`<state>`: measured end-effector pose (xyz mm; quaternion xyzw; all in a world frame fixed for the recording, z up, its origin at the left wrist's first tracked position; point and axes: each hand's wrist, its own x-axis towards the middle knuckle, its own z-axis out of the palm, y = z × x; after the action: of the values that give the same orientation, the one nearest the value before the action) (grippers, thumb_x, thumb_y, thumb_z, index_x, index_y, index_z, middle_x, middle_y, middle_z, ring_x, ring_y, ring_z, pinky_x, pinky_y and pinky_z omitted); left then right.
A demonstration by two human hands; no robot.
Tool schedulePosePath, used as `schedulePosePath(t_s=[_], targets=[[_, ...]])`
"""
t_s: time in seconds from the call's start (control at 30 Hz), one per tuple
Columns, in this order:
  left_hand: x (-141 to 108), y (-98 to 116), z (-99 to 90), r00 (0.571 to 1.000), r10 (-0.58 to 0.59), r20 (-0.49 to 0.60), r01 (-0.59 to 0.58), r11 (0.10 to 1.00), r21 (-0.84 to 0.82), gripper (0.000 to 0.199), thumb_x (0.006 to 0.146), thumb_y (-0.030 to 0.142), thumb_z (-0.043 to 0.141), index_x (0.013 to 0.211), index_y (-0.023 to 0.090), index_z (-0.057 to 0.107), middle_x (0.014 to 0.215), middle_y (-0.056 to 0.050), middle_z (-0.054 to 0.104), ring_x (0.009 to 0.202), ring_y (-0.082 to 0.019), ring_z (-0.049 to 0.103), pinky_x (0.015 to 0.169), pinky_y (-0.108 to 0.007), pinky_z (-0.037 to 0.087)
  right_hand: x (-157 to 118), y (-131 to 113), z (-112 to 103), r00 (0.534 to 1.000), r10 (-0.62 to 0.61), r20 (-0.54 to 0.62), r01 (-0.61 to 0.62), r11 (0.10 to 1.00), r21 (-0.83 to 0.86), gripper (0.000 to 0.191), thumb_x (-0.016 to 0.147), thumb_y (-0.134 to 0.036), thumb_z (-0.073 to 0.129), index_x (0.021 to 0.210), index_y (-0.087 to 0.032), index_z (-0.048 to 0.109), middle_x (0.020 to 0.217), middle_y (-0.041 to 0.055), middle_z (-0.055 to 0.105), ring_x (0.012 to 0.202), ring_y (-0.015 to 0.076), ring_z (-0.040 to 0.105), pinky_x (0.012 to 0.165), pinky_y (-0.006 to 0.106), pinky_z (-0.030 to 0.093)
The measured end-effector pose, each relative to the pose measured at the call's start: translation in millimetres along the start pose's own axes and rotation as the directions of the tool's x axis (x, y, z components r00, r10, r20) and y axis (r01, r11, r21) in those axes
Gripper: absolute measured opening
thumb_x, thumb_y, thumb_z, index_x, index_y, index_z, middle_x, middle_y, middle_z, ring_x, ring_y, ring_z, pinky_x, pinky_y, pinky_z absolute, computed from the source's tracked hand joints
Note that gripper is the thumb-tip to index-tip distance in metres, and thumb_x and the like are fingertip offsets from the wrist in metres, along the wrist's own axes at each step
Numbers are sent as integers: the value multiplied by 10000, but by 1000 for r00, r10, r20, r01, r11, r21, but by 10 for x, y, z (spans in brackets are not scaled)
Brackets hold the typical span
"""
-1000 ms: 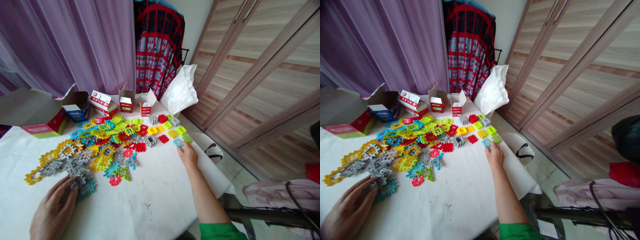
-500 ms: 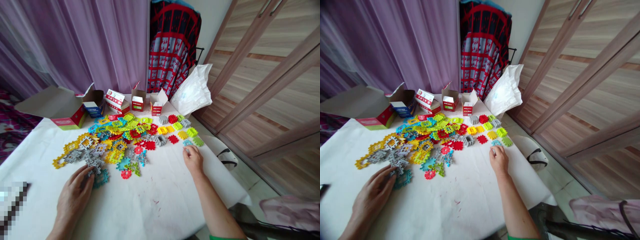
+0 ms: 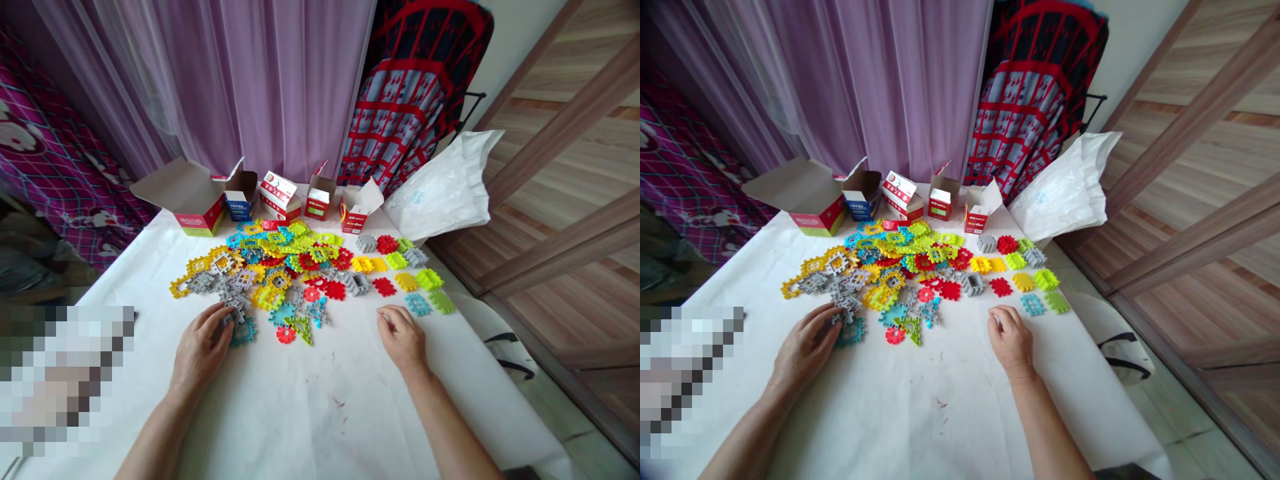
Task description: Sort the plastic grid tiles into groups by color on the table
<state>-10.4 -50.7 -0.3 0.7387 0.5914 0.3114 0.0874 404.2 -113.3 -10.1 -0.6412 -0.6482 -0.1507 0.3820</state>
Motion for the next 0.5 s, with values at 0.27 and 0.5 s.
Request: schedulePosePath(t_s=[0.27, 0.5], targets=[[-3, 32, -5, 1000, -7, -1, 7, 1000, -9, 444, 892, 519, 447, 1126, 240, 702, 1240, -94, 691, 1073, -250, 677, 953, -413, 555, 205, -647, 254, 992, -115, 55, 105, 981, 161, 174, 912, -193, 510, 902, -213, 682, 879, 52, 713, 708, 137, 657, 702, 236, 527], [-1, 33, 5, 1000, -21, -3, 21, 999, -41, 422, 882, 507, 464, 1111, 247, 707, 1229, -90, 696, 1068, -243, 675, 966, -408, 543, 647, -1067, 632, 982, -103, 160, 62, 968, 242, 211, 901, -216, 501, 909, -229, 712, 932, 62, 722, 851, 171, 673, 804, 263, 519]])
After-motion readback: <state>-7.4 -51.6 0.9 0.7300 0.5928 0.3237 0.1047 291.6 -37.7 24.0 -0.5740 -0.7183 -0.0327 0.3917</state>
